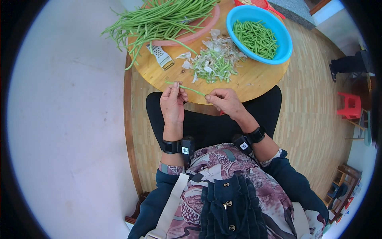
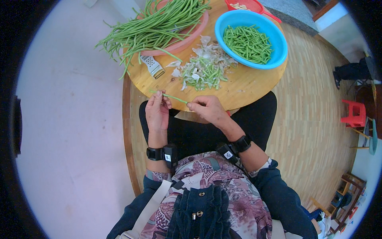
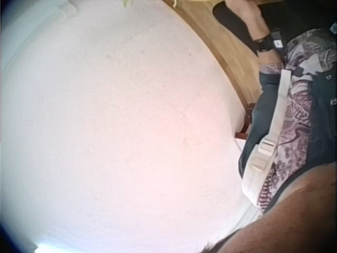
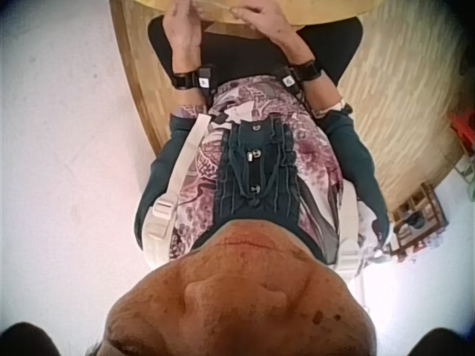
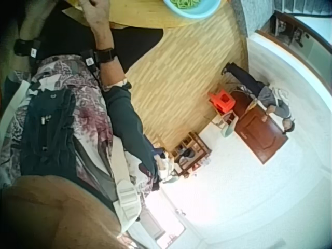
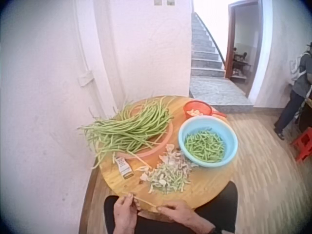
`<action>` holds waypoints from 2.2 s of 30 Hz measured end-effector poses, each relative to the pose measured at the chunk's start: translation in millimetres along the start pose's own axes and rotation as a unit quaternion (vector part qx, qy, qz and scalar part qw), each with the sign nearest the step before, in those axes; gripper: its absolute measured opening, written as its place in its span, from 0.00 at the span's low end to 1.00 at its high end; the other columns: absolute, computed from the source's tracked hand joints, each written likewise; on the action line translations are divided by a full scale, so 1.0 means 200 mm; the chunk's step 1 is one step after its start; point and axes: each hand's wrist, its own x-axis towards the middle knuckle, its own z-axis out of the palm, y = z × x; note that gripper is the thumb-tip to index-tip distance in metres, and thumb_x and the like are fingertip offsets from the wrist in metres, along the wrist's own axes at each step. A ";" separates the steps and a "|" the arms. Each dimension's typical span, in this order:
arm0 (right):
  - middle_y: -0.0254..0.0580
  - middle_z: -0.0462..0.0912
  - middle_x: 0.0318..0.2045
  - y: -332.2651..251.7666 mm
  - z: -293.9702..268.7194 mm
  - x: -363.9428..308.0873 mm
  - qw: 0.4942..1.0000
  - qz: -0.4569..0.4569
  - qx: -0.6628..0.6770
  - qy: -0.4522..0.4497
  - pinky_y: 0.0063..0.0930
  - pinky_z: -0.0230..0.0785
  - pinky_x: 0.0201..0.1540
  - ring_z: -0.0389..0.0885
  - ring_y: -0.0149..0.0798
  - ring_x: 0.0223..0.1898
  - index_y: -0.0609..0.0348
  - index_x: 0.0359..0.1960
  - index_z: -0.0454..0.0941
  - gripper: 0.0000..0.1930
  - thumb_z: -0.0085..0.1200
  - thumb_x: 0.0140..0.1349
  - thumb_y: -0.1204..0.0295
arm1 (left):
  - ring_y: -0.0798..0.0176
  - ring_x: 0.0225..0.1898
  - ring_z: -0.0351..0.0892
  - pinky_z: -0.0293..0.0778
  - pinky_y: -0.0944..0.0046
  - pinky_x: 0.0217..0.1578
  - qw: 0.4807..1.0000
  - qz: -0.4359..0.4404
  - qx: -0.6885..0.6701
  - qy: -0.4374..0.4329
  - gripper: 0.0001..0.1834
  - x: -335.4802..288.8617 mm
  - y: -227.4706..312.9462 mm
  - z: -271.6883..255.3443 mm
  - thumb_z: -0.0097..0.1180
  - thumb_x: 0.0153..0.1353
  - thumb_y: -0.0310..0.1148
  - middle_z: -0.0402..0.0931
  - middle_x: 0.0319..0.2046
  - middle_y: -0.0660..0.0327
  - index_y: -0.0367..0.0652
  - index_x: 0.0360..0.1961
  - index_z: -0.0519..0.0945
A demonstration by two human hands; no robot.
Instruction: Snapping and preparing long green beans by hand at a table.
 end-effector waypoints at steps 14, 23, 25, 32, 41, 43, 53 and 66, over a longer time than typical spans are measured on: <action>0.30 0.71 0.20 -0.02 0.00 0.02 0.996 -0.042 0.073 0.024 0.13 0.59 0.22 0.67 0.22 0.20 0.63 0.33 0.74 0.10 0.44 0.61 0.69 | 0.73 0.18 0.69 0.66 0.74 0.19 1.000 0.003 0.003 0.011 0.08 0.00 0.02 -0.02 0.52 0.58 0.32 0.71 0.18 0.64 0.37 0.29 0.74; 0.25 0.69 0.16 0.00 0.04 0.02 0.995 0.028 0.095 -0.026 0.13 0.56 0.20 0.65 0.19 0.18 0.60 0.29 0.75 0.11 0.48 0.60 0.65 | 0.73 0.18 0.70 0.65 0.76 0.20 0.994 -0.063 0.054 -0.065 0.07 -0.05 -0.04 0.07 0.55 0.56 0.31 0.72 0.18 0.65 0.39 0.27 0.75; 0.25 0.69 0.15 -0.01 0.04 0.01 0.997 0.011 0.078 -0.016 0.13 0.57 0.20 0.66 0.19 0.18 0.60 0.28 0.76 0.10 0.49 0.60 0.65 | 0.73 0.18 0.70 0.65 0.76 0.20 0.994 -0.068 0.055 -0.065 0.07 -0.05 -0.04 0.07 0.54 0.56 0.32 0.72 0.18 0.65 0.38 0.27 0.75; 0.31 0.71 0.17 -0.03 0.03 0.00 0.978 -0.196 -0.071 0.001 0.16 0.62 0.25 0.70 0.24 0.21 0.65 0.26 0.74 0.11 0.49 0.59 0.69 | 0.72 0.18 0.70 0.66 0.75 0.19 0.996 -0.070 -0.034 -0.040 0.09 -0.04 -0.06 0.08 0.51 0.58 0.33 0.71 0.17 0.64 0.38 0.28 0.75; 0.34 0.72 0.22 0.08 0.01 0.09 0.962 0.037 0.267 0.044 0.20 0.63 0.23 0.71 0.31 0.22 0.59 0.35 0.71 0.14 0.37 0.64 0.62 | 0.76 0.13 0.65 0.61 0.77 0.14 0.968 -0.081 0.224 -0.074 0.10 -0.08 0.00 0.09 0.56 0.54 0.34 0.69 0.13 0.68 0.40 0.21 0.75; 0.34 0.72 0.23 0.12 0.02 0.10 0.934 0.122 0.336 0.026 0.21 0.63 0.23 0.71 0.32 0.22 0.58 0.37 0.70 0.17 0.34 0.66 0.58 | 0.77 0.13 0.65 0.60 0.78 0.13 0.962 -0.080 0.243 -0.097 0.10 -0.10 -0.04 0.12 0.56 0.53 0.35 0.69 0.13 0.68 0.41 0.21 0.75; 0.33 0.74 0.30 0.12 -0.04 0.10 0.931 0.116 0.347 -0.018 0.23 0.64 0.29 0.72 0.29 0.30 0.56 0.40 0.69 0.18 0.32 0.65 0.55 | 0.78 0.15 0.65 0.60 0.78 0.13 0.944 -0.096 0.286 -0.134 0.14 -0.07 -0.07 0.14 0.50 0.59 0.39 0.68 0.14 0.69 0.40 0.22 0.75; 0.44 0.79 0.33 -0.38 -0.83 0.39 0.767 -0.249 -0.446 0.389 0.25 0.66 0.37 0.77 0.38 0.35 0.62 0.42 0.73 0.16 0.45 0.59 0.62 | 0.78 0.14 0.64 0.61 0.79 0.14 0.982 -0.101 0.161 -0.014 0.12 -0.04 -0.05 0.00 0.49 0.59 0.37 0.68 0.15 0.70 0.39 0.27 0.77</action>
